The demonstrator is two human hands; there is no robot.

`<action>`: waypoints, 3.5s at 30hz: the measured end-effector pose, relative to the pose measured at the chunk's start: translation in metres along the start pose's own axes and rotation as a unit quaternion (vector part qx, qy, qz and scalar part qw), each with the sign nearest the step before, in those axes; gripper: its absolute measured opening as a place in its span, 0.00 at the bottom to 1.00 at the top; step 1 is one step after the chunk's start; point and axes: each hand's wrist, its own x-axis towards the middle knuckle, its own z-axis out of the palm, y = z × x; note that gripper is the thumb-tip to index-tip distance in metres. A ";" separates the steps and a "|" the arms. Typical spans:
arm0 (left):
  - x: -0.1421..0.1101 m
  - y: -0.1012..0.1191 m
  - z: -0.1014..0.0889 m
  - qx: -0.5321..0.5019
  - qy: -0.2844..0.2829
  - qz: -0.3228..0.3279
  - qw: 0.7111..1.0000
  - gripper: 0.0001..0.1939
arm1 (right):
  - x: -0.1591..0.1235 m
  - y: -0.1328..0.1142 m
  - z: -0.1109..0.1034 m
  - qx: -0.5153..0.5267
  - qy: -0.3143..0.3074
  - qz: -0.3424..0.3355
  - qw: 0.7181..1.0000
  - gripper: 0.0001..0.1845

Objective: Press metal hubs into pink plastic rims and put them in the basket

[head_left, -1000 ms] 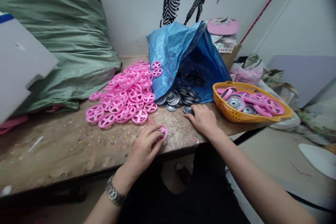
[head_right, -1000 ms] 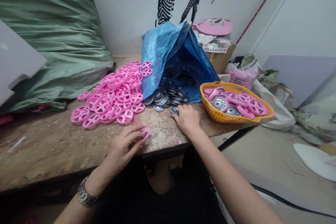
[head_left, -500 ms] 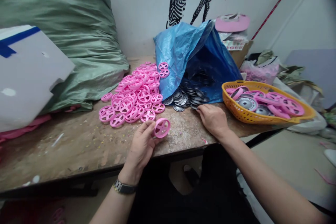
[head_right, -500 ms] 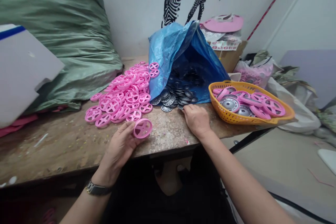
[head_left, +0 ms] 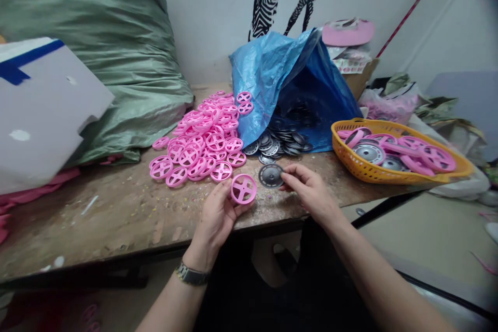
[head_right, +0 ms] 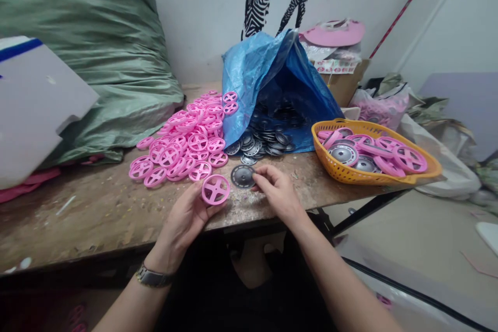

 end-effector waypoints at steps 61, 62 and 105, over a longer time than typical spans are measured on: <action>-0.033 -0.019 0.011 0.290 -0.129 0.063 0.946 0.26 | -0.060 -0.007 0.025 0.008 -0.073 -0.011 0.997 0.09; -0.033 -0.018 0.012 0.287 -0.132 0.071 0.946 0.25 | -0.062 -0.008 0.026 0.002 -0.065 -0.015 0.998 0.09; 0.043 0.021 -0.051 0.768 0.009 0.403 0.497 0.26 | 0.079 -0.057 -0.225 -0.532 0.309 -0.018 0.788 0.24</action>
